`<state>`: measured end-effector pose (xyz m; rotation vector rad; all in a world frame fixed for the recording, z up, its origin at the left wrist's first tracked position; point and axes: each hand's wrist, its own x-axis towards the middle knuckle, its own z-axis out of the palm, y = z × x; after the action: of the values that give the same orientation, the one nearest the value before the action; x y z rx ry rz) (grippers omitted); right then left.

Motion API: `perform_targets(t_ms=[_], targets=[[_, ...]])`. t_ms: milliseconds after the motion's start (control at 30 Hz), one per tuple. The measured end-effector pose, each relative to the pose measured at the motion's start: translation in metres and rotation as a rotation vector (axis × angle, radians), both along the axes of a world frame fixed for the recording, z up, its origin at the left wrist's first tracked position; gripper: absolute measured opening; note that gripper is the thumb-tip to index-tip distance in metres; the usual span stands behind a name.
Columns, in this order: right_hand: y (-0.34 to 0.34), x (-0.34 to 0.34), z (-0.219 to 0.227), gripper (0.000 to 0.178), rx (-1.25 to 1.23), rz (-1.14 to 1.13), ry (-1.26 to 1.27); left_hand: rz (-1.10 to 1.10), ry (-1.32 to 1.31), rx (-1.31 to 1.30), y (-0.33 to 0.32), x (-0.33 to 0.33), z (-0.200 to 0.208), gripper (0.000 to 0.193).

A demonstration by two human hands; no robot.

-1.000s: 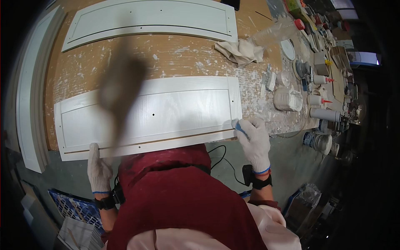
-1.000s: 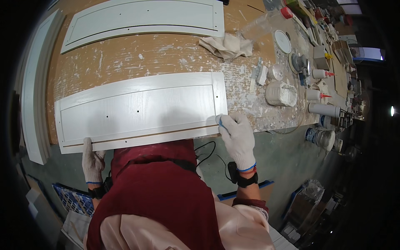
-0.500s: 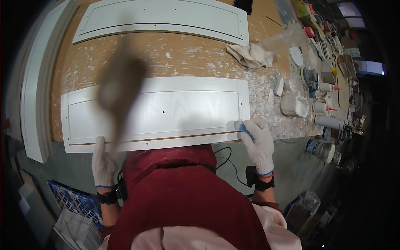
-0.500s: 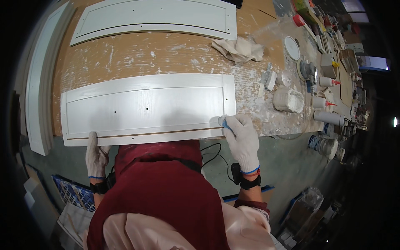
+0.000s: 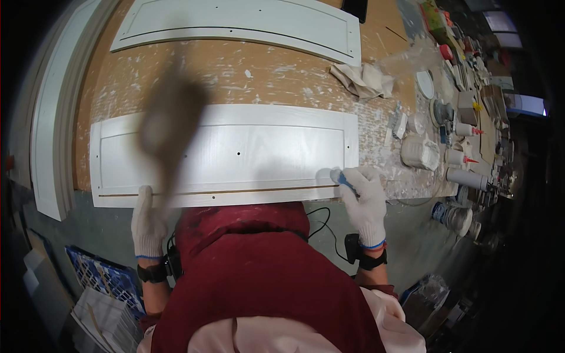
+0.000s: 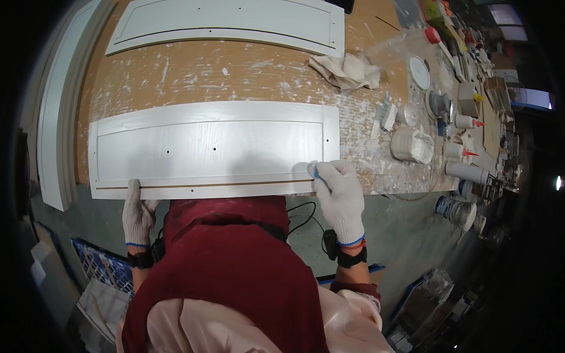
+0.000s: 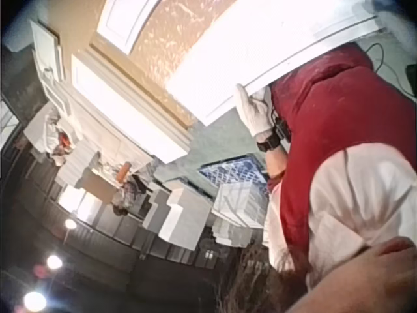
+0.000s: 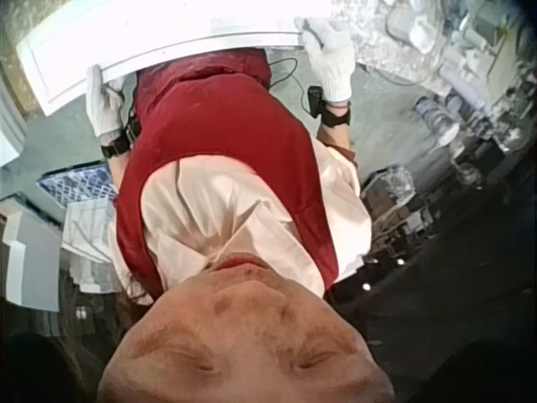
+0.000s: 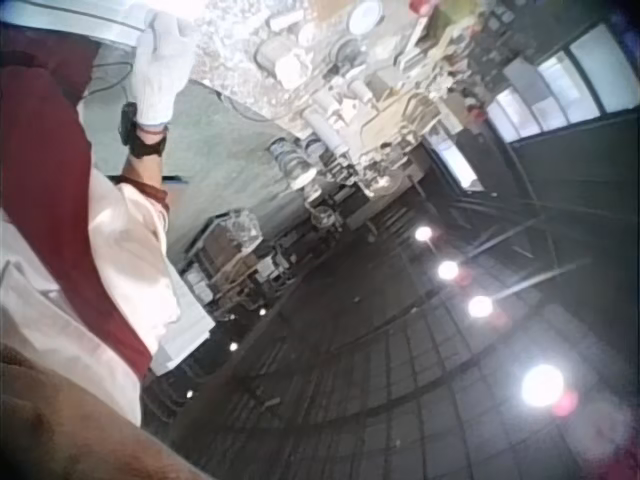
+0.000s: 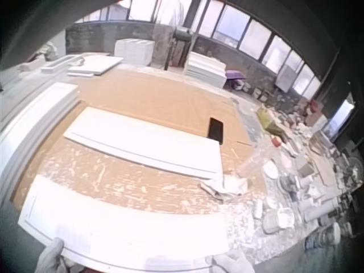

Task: The person sands the surface of white wooden panels using a sanding block. They wipe the panels with a cloth to remove dust and then continue sanding. The person handles multiple panels, flipping them over to work on different sides.

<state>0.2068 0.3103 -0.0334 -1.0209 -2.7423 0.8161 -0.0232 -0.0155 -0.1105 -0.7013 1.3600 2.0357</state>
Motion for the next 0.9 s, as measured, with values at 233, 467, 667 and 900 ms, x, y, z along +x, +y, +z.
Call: perform_targets(t_ms=[233, 467, 667, 900], targets=[[-0.023, -0.037, -0.003, 0.022, -0.087, 0.108, -0.053, -0.003, -0.053, 0.137, -0.003, -0.002, -0.002, 0.037], [-0.013, -0.031, -0.003, 0.021, -0.027, 0.082, -0.136, -0.021, -0.046, 0.163, -0.005, -0.003, -0.01, 0.036], [-0.02, -0.04, -0.006, 0.022, 0.045, 0.201, -0.105, -0.196, 0.272, 0.023, -0.018, 0.003, -0.036, 0.038], [-0.018, -0.017, -0.003, 0.029, 0.033, 0.138, 0.045, -0.062, 0.025, 0.161, 0.0, -0.002, 0.004, 0.04]])
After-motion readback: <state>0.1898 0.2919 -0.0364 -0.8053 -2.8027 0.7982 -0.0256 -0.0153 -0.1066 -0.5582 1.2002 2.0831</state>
